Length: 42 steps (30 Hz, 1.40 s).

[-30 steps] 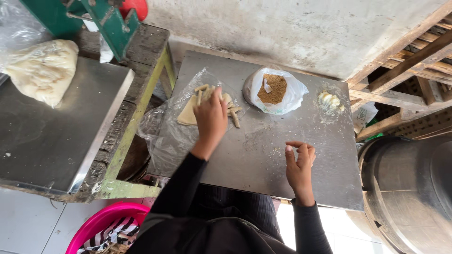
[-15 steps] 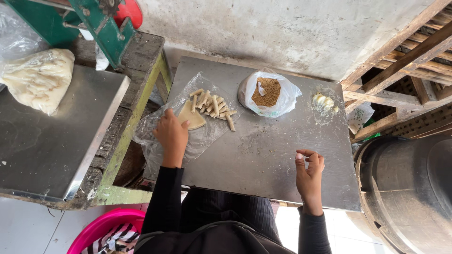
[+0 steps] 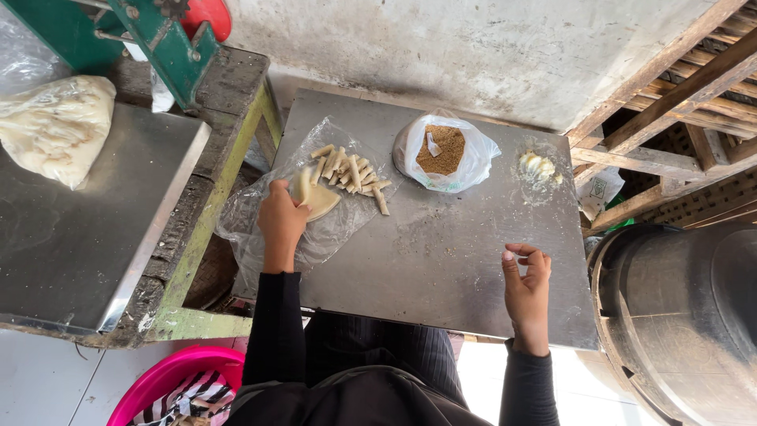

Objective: The person places filling on a wrapper and rolls it into a cylinder by hand, repeating this for several wrappers.

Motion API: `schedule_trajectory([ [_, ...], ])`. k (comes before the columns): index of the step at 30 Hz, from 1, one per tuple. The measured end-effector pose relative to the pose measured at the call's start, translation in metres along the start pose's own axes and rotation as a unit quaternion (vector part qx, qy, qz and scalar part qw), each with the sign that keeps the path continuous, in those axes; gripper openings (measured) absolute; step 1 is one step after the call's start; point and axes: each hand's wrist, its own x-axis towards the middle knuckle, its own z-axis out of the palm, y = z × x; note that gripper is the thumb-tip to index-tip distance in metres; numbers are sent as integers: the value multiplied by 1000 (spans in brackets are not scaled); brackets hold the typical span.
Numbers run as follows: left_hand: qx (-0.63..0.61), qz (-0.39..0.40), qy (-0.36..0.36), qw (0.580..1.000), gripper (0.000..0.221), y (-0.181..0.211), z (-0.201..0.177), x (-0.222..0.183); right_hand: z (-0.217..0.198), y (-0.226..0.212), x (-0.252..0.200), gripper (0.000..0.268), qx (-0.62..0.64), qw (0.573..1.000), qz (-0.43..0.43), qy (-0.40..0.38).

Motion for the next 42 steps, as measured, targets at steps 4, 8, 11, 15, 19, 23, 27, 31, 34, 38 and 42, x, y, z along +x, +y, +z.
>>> schedule_trajectory([
  [4, 0, 25, 1, 1000, 49, 0, 1, 3, -4, 13, 20, 19, 24, 999, 12, -17],
  [8, -61, 64, 56, 995, 40, 14, -18, -5, -14, 60, 88, 35, -169, 981, -84, 51],
  [11, -91, 78, 116, 986, 44, 32, -52, -21, -8, 89, 138, 54, -311, 942, -98, 76],
  [15, 1, 175, 248, 953, 45, 49, -66, -36, 3, 106, 177, 67, -401, 908, -120, 16],
  [19, 168, 180, 178, 953, 32, 61, -22, -44, 23, 123, 198, 62, -436, 885, -159, 10],
  [23, 168, 204, 70, 962, 38, 60, 6, -82, 32, 128, 207, 58, -439, 886, -151, -1],
  [27, 12, 212, 26, 977, 54, 49, 10, -96, 38, 132, 214, 50, -450, 880, -154, 2],
  [31, -21, 128, 21, 991, 41, 33, 7, -70, 39, 136, 218, 40, -420, 899, -127, 0],
  [34, 10, 139, 49, 989, 47, 23, -13, -57, 33, 132, 224, 40, -328, 943, -56, -21],
  [38, 47, 105, 0, 993, 47, 32, -18, -55, 23, 117, 212, 37, -130, 987, -85, 42],
  [42, 46, 103, 32, 993, 55, 32, -16, -59, 10, 77, 175, 26, -30, 1000, 1, 5],
])
